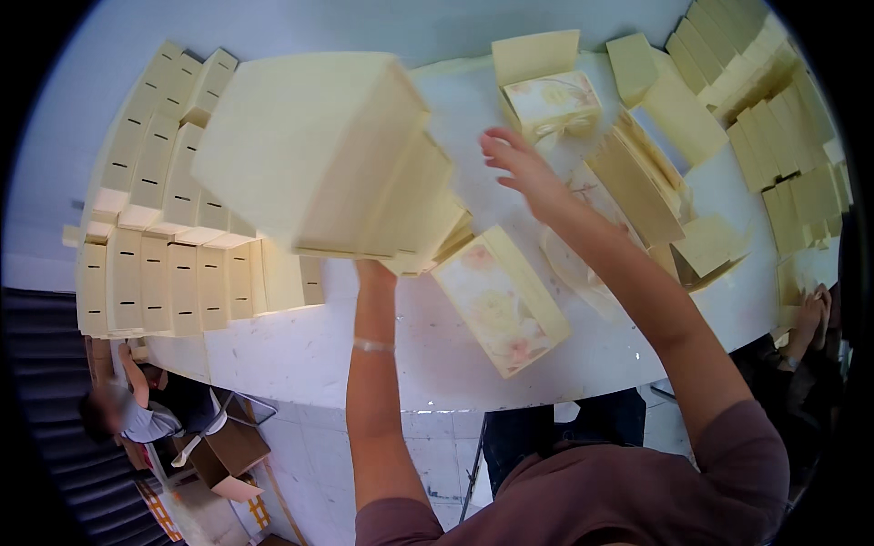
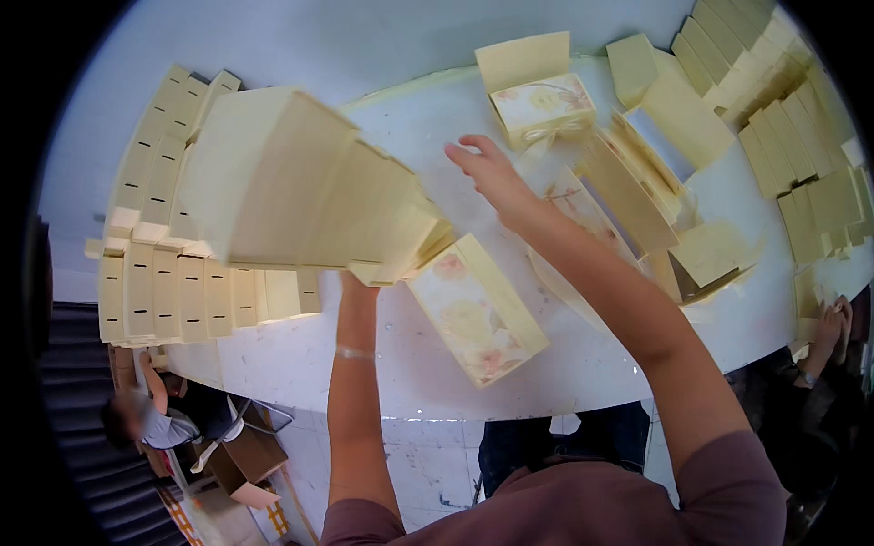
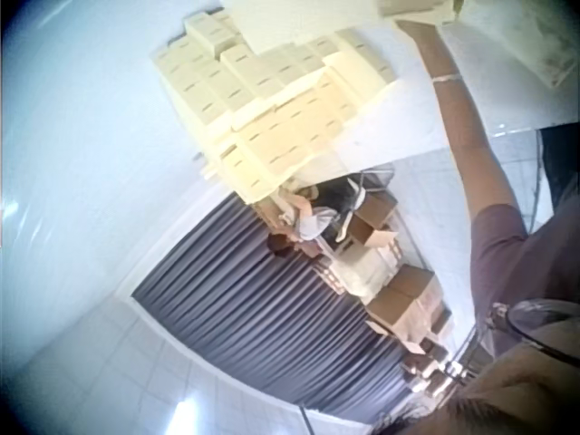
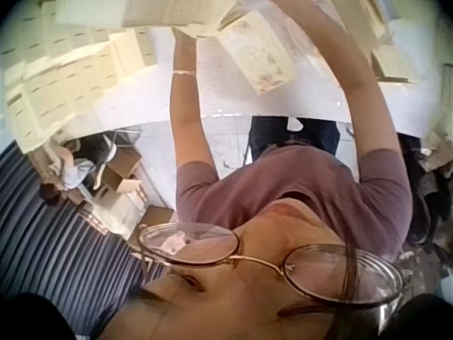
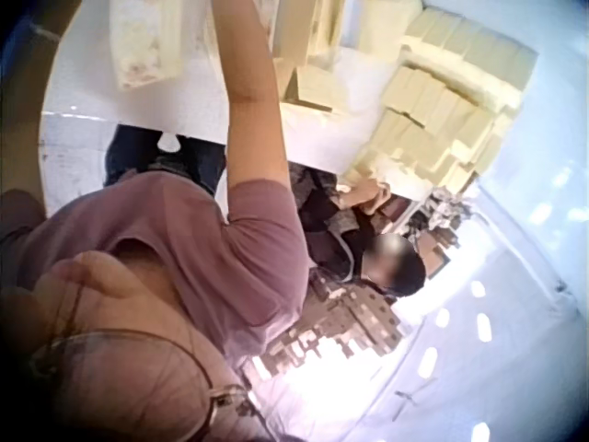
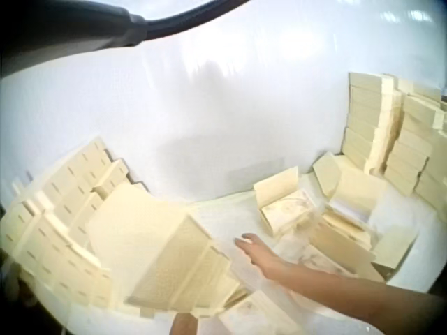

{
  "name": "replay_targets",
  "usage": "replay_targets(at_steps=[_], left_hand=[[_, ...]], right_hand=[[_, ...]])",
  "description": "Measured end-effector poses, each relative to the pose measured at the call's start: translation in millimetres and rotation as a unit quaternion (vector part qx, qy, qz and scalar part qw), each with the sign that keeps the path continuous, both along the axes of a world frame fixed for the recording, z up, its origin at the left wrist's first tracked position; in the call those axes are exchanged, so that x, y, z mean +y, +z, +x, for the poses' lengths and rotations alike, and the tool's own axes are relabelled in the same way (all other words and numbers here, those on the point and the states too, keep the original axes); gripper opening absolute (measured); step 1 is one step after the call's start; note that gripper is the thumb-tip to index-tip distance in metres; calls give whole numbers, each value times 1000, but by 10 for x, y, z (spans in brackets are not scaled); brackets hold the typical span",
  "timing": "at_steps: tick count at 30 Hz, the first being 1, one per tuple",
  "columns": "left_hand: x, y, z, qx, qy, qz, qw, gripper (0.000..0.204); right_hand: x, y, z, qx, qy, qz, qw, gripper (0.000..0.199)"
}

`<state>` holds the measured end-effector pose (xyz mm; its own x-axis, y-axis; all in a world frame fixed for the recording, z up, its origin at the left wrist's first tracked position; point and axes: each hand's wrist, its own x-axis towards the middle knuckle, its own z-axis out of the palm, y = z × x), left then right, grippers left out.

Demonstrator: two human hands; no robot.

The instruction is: The person assembles small yellow cardboard boxes by inserting white ribbons into each box and closing the lids. The person handles boxes one at a time, placing completed units on the table.

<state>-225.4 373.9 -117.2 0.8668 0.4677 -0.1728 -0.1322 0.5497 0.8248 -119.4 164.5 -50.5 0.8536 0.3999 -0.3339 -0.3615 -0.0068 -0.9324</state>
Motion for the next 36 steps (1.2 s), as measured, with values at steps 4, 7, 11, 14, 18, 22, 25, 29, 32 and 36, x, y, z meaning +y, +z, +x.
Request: replay_targets(at_steps=[4,7,11,14,18,22,25,29,32,36], left_hand=[[-542,343,-1068,139,91,52,985,66],[-824,389,-1313,91,108,229,963,76],[-699,528,-1061,-42,167,329,928,85],[-556,668,-803,-42,73,296,952,87],[-607,762,-595,8,50,372,927,95],[-1104,582,-1168,-27,79,342,936,72],[-1887,150,-1999,-153,-84,619,766,85],[-2482,-246,-2534,-96,-123,702,695,80],[-2339,-334,-2381,-132,-140,624,757,70],[-2030,-378,-2242,-204,-161,722,641,59]], right_hand=[[-811,-53,-955,-165,97,-85,978,66],[-1031,-316,-1393,-367,136,-80,917,65],[-1003,-697,-1488,-310,127,-34,942,62],[-1004,-763,-1380,-188,135,145,962,54],[-1120,-581,-1403,-6,67,170,983,54],[-1528,-530,-1878,-60,-49,235,969,60],[-1807,-747,-2564,-117,-162,257,945,62],[-1849,-1096,-3279,-161,-224,252,928,62],[-2050,-1168,-3535,-226,-156,100,956,55],[-2580,-1148,-3264,-427,-177,-136,876,50]])
